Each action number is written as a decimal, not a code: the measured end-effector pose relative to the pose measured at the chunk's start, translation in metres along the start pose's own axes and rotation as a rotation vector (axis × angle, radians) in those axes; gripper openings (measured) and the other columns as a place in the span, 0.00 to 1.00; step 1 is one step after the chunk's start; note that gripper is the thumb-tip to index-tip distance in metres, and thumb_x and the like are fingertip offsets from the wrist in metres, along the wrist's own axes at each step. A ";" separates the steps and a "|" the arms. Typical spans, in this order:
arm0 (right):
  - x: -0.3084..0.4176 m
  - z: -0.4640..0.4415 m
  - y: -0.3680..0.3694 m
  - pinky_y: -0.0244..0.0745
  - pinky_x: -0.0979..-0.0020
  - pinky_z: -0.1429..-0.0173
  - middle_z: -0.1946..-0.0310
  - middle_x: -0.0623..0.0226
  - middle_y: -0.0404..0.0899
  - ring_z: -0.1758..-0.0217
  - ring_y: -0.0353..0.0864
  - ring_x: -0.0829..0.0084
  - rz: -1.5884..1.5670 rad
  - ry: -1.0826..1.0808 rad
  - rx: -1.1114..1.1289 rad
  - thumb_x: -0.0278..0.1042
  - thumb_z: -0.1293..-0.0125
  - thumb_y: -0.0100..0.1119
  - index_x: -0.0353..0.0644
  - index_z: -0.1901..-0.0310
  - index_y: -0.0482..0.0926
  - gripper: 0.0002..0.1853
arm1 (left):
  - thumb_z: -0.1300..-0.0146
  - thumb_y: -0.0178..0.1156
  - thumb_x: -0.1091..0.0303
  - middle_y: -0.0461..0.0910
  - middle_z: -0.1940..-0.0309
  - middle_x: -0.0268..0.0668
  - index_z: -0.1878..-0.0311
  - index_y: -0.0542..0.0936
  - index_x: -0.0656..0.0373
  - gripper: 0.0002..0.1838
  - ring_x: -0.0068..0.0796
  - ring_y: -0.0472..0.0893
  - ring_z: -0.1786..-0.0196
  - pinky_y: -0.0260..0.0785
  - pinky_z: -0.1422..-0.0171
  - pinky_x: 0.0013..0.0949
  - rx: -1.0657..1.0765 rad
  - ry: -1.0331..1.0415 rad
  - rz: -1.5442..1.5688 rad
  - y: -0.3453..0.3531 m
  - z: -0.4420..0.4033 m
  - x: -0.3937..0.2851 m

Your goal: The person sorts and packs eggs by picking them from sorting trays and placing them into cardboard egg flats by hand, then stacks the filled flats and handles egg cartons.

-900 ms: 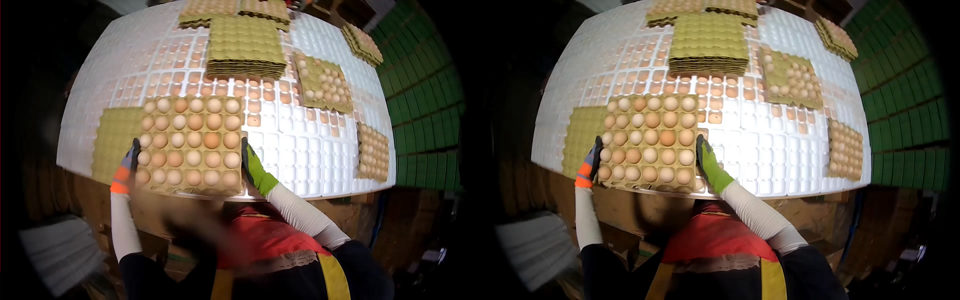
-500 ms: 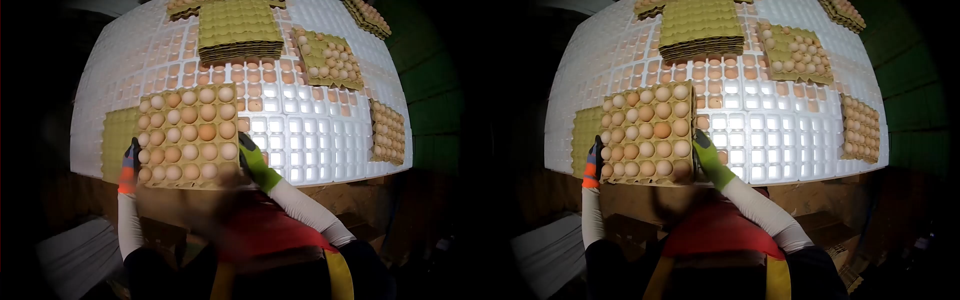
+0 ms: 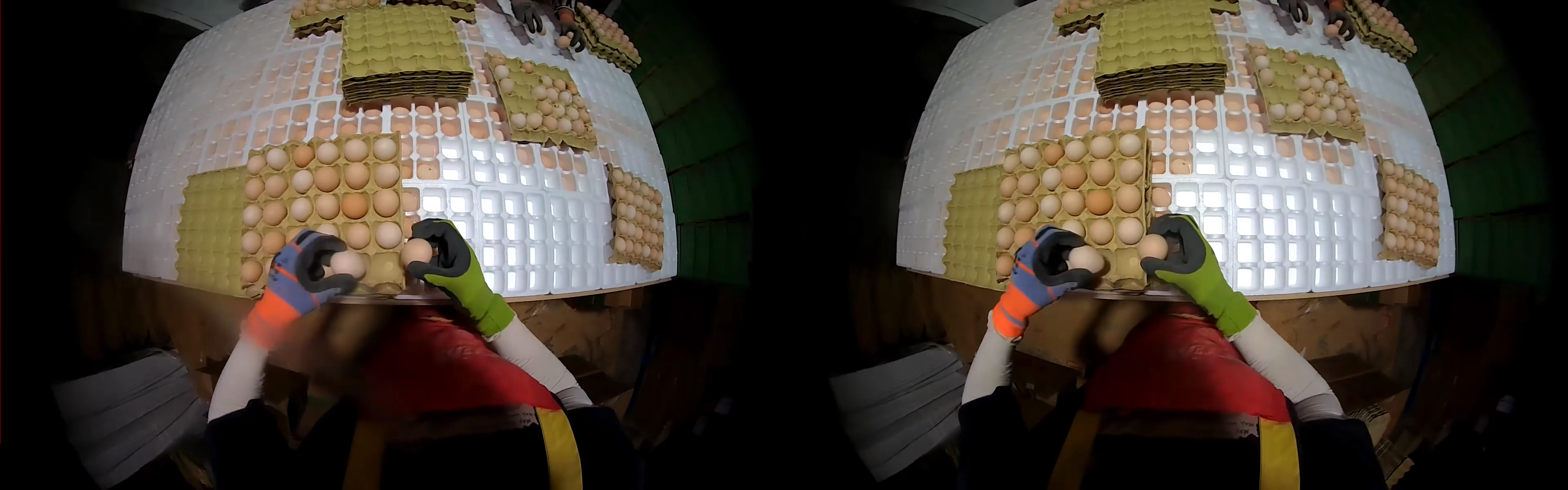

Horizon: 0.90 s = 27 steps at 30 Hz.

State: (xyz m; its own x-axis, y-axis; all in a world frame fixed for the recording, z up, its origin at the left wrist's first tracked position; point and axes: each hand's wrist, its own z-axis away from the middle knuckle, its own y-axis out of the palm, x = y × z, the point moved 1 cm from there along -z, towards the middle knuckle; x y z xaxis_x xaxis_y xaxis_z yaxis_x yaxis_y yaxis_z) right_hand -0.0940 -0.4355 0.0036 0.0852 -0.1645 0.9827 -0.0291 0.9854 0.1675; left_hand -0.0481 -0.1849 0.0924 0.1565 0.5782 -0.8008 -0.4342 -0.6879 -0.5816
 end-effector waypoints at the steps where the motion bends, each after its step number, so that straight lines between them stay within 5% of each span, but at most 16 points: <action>1: 0.013 -0.007 0.001 0.73 0.67 0.42 0.52 0.60 0.73 0.46 0.76 0.60 0.194 -0.138 0.015 0.28 0.53 0.74 0.42 0.45 0.73 0.31 | 0.50 0.70 0.68 0.76 0.57 0.33 0.48 0.76 0.59 0.25 0.27 0.77 0.55 0.74 0.53 0.32 -0.033 0.075 0.264 -0.001 0.001 0.034; 2: 0.027 -0.011 0.004 0.72 0.66 0.39 0.52 0.60 0.74 0.43 0.74 0.58 0.415 -0.261 0.003 0.28 0.52 0.73 0.42 0.44 0.74 0.30 | 0.47 0.66 0.64 0.76 0.55 0.35 0.45 0.72 0.60 0.26 0.28 0.77 0.53 0.74 0.50 0.31 0.025 -0.082 0.712 -0.006 0.002 0.021; 3: 0.020 -0.012 0.011 0.71 0.65 0.38 0.51 0.60 0.74 0.42 0.73 0.57 0.657 -0.355 -0.016 0.30 0.52 0.73 0.42 0.44 0.74 0.31 | 0.46 0.64 0.72 0.76 0.55 0.32 0.46 0.72 0.61 0.23 0.25 0.77 0.52 0.73 0.49 0.31 0.089 -0.041 0.680 -0.007 -0.007 0.029; 4: 0.006 -0.017 0.017 0.70 0.64 0.37 0.51 0.60 0.75 0.41 0.72 0.56 0.914 -0.431 -0.023 0.31 0.53 0.73 0.42 0.44 0.74 0.31 | 0.48 0.64 0.70 0.77 0.56 0.35 0.49 0.74 0.60 0.21 0.29 0.77 0.54 0.74 0.51 0.33 0.009 0.071 0.312 0.000 -0.017 0.012; 5: -0.008 -0.020 0.019 0.71 0.63 0.38 0.50 0.60 0.75 0.41 0.73 0.56 0.866 -0.434 -0.050 0.33 0.52 0.73 0.42 0.44 0.74 0.31 | 0.51 0.65 0.69 0.78 0.60 0.39 0.54 0.76 0.58 0.19 0.36 0.78 0.57 0.74 0.54 0.36 -0.059 0.339 -0.183 0.009 -0.032 0.007; 6: -0.015 -0.022 0.019 0.71 0.63 0.39 0.49 0.60 0.76 0.42 0.74 0.57 0.805 -0.448 -0.064 0.34 0.51 0.73 0.42 0.44 0.74 0.31 | 0.50 0.68 0.69 0.76 0.57 0.41 0.51 0.76 0.57 0.21 0.40 0.77 0.57 0.72 0.53 0.37 -0.035 0.331 -0.364 0.017 -0.031 -0.025; 8: 0.011 -0.023 0.011 0.72 0.65 0.40 0.48 0.62 0.77 0.44 0.77 0.61 0.551 -0.407 -0.040 0.34 0.46 0.71 0.43 0.44 0.74 0.27 | 0.50 0.67 0.70 0.76 0.58 0.41 0.51 0.76 0.57 0.21 0.39 0.77 0.57 0.72 0.53 0.37 0.005 0.409 -0.460 0.027 -0.045 -0.027; 12: 0.057 -0.011 -0.017 0.75 0.72 0.46 0.49 0.71 0.76 0.45 0.76 0.75 -0.482 0.340 0.064 0.34 0.40 0.69 0.45 0.37 0.70 0.29 | 0.50 0.67 0.71 0.77 0.58 0.40 0.52 0.76 0.58 0.20 0.38 0.77 0.57 0.72 0.54 0.36 0.119 0.411 -0.873 0.021 -0.048 -0.006; 14: 0.082 -0.021 -0.013 0.77 0.72 0.50 0.50 0.69 0.75 0.50 0.77 0.78 -0.421 0.368 0.103 0.35 0.38 0.67 0.46 0.32 0.64 0.33 | 0.47 0.65 0.73 0.78 0.56 0.38 0.53 0.77 0.59 0.17 0.34 0.78 0.56 0.71 0.53 0.34 -0.091 0.127 -0.270 0.011 -0.036 0.026; 17: 0.043 -0.059 -0.008 0.77 0.63 0.47 0.47 0.62 0.71 0.45 0.75 0.58 0.764 -0.352 -0.024 0.39 0.49 0.73 0.52 0.43 0.78 0.29 | 0.40 0.62 0.70 0.80 0.55 0.37 0.48 0.76 0.59 0.17 0.31 0.79 0.55 0.73 0.53 0.32 -0.229 0.019 0.152 0.002 -0.025 0.034; 18: 0.045 -0.059 -0.002 0.76 0.60 0.47 0.46 0.60 0.71 0.47 0.75 0.56 0.955 -0.259 -0.018 0.47 0.52 0.75 0.56 0.43 0.78 0.31 | 0.37 0.62 0.65 0.81 0.57 0.36 0.42 0.75 0.58 0.21 0.31 0.81 0.58 0.75 0.54 0.34 -0.261 0.004 0.367 0.002 -0.023 0.034; 21: 0.045 -0.064 0.022 0.75 0.61 0.48 0.44 0.61 0.67 0.46 0.75 0.60 1.146 -0.110 0.024 0.45 0.51 0.74 0.52 0.45 0.78 0.29 | 0.32 0.53 0.66 0.75 0.42 0.38 0.34 0.69 0.60 0.24 0.25 0.77 0.50 0.72 0.50 0.27 -0.115 -0.004 1.081 -0.001 -0.019 -0.002; 22: 0.044 -0.064 0.023 0.75 0.61 0.48 0.45 0.60 0.68 0.47 0.75 0.60 1.152 -0.158 -0.012 0.44 0.52 0.75 0.52 0.45 0.78 0.30 | 0.32 0.53 0.66 0.75 0.42 0.38 0.34 0.69 0.60 0.24 0.25 0.77 0.50 0.72 0.50 0.27 -0.112 -0.001 1.083 -0.002 -0.024 -0.003; 24: 0.030 -0.064 0.020 0.76 0.60 0.49 0.45 0.59 0.70 0.48 0.76 0.59 1.165 -0.188 -0.056 0.44 0.52 0.75 0.52 0.44 0.78 0.31 | 0.31 0.52 0.64 0.75 0.41 0.39 0.31 0.67 0.60 0.26 0.25 0.78 0.49 0.72 0.50 0.26 0.047 -0.022 1.010 -0.004 -0.031 -0.002; 26: 0.008 -0.072 0.000 0.76 0.62 0.52 0.50 0.62 0.73 0.52 0.77 0.64 0.676 -0.207 -0.038 0.43 0.51 0.75 0.51 0.44 0.76 0.31 | 0.36 0.59 0.67 0.76 0.47 0.37 0.42 0.79 0.58 0.19 0.32 0.78 0.52 0.74 0.55 0.35 -0.093 0.344 0.157 -0.003 -0.060 0.002; 27: 0.009 -0.065 -0.004 0.73 0.69 0.57 0.51 0.67 0.74 0.54 0.75 0.70 0.192 0.007 0.084 0.44 0.44 0.71 0.49 0.43 0.75 0.27 | 0.38 0.60 0.68 0.74 0.47 0.37 0.46 0.81 0.55 0.16 0.36 0.77 0.52 0.74 0.55 0.38 -0.179 0.444 -0.164 0.004 -0.063 -0.009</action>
State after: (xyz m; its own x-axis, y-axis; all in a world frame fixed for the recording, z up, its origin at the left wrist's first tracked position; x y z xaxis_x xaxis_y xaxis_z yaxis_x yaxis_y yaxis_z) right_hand -0.0288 -0.4380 0.0062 0.0772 0.0263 0.9967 -0.1283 0.9916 -0.0162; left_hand 0.0047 -0.2209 0.0883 0.5891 0.4690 -0.6580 -0.2196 -0.6907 -0.6889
